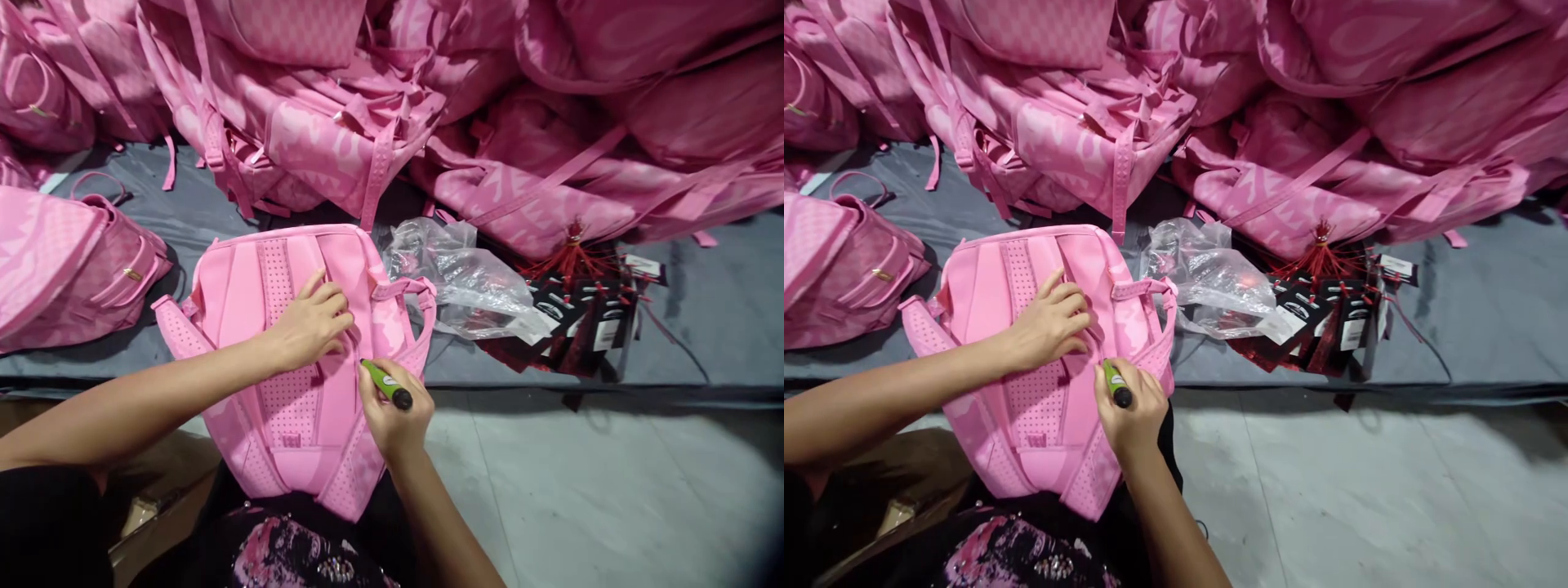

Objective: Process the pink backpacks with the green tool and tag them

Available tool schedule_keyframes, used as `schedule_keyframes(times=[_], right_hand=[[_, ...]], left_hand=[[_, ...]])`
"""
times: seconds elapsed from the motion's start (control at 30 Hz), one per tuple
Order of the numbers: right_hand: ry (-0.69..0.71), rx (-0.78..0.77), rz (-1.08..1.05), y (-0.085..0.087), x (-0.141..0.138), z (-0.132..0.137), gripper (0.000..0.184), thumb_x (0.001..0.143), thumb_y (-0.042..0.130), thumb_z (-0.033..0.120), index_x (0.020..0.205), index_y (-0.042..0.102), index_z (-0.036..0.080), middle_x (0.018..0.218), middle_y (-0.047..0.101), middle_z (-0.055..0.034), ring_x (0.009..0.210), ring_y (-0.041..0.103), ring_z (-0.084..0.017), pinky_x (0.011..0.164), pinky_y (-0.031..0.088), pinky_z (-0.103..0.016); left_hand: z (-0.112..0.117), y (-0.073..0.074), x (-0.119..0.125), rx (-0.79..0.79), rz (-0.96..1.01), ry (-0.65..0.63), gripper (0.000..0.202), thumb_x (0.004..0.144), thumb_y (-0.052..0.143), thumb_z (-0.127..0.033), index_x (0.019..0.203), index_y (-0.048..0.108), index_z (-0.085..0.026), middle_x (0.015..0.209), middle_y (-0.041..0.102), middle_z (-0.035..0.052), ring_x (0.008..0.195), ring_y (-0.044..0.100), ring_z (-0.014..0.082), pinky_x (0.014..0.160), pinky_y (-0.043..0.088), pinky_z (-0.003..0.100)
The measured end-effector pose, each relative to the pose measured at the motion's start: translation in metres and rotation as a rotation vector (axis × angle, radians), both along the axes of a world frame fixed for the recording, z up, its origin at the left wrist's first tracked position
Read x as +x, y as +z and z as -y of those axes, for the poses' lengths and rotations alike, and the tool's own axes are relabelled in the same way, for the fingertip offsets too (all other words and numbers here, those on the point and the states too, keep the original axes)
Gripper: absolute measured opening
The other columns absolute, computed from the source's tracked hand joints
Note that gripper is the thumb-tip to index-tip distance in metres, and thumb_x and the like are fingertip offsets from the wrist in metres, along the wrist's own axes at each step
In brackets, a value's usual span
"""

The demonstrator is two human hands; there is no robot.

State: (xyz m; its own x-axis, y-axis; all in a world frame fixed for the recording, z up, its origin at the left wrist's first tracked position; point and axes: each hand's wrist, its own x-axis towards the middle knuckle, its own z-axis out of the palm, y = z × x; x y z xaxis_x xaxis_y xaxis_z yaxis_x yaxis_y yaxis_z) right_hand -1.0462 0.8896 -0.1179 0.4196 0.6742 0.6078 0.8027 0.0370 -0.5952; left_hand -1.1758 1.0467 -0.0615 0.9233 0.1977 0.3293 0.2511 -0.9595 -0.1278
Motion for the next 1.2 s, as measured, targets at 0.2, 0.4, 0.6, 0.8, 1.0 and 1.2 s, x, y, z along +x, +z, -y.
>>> schedule_keyframes(times=[0.2,0.4,0.6,0.8,1.0,1.2], right_hand=[[-0.164,0.012,-0.378,0.011,-0.005,-0.004,0.022,0.091,0.058,0.034,0.087,0.065,0.013,0.069,0.067,-0.0043,0.057,0.064,-0.017,0.06,0.053,-0.03],[-0.084,-0.049,-0.177,0.011,-0.008,-0.02,0.021,0.091,0.058,0.032,0.085,0.068,0.014,0.078,0.07,-0.0057,0.055,0.063,-0.014,0.056,0.05,-0.027],[-0.015,-0.121,0.03,0.025,0.007,-0.03,0.03,0.093,0.055,0.036,0.076,0.067,0.013,0.072,0.068,-0.0067,0.055,0.061,-0.013,0.056,0.046,-0.025],[0.095,-0.301,0.005,0.041,0.017,-0.041,0.035,0.091,0.056,0.04,0.075,0.069,0.012,0.045,0.052,0.0013,0.038,0.045,-0.01,0.046,0.033,-0.024],[0.153,-0.442,0.045,0.051,0.023,-0.047,0.042,0.091,0.055,0.041,0.06,0.061,0.014,0.041,0.044,0.0032,0.038,0.037,-0.008,0.046,0.026,-0.025],[0.181,-0.487,0.016,0.058,0.027,-0.053,0.055,0.089,0.056,0.041,0.045,0.03,0.02,0.039,0.033,0.0047,0.038,0.028,-0.007,0.046,0.022,-0.027]], left_hand=[[0.009,-0.022,-0.013,0.027,0.245,-0.034,0.011,0.091,0.054,-0.023,0.084,0.062,-0.019,0.093,0.066,0.0023,0.106,0.054,0.0192,0.119,0.025,0.05],[0.004,-0.028,-0.012,0.027,0.278,-0.042,0.016,0.093,0.053,-0.027,0.083,0.061,-0.018,0.088,0.066,0.0017,0.103,0.055,0.0187,0.116,0.031,0.049],[0.002,-0.034,-0.012,0.035,0.295,-0.036,0.017,0.094,0.048,-0.02,0.084,0.061,-0.018,0.088,0.065,0.0009,0.103,0.056,0.0176,0.115,0.035,0.05],[0.0,-0.037,-0.013,0.016,0.293,-0.045,0.019,0.094,0.045,-0.014,0.084,0.061,-0.018,0.089,0.065,0.0007,0.104,0.056,0.0169,0.115,0.036,0.051],[0.0,-0.037,-0.013,-0.093,0.282,-0.048,0.022,0.094,0.042,-0.011,0.089,0.062,-0.019,0.092,0.066,0.0011,0.108,0.055,0.0175,0.116,0.033,0.054],[0.0,-0.038,-0.012,0.0,0.292,-0.034,0.019,0.094,0.044,-0.014,0.085,0.06,-0.018,0.089,0.065,-0.0003,0.104,0.058,0.0168,0.113,0.038,0.052]])
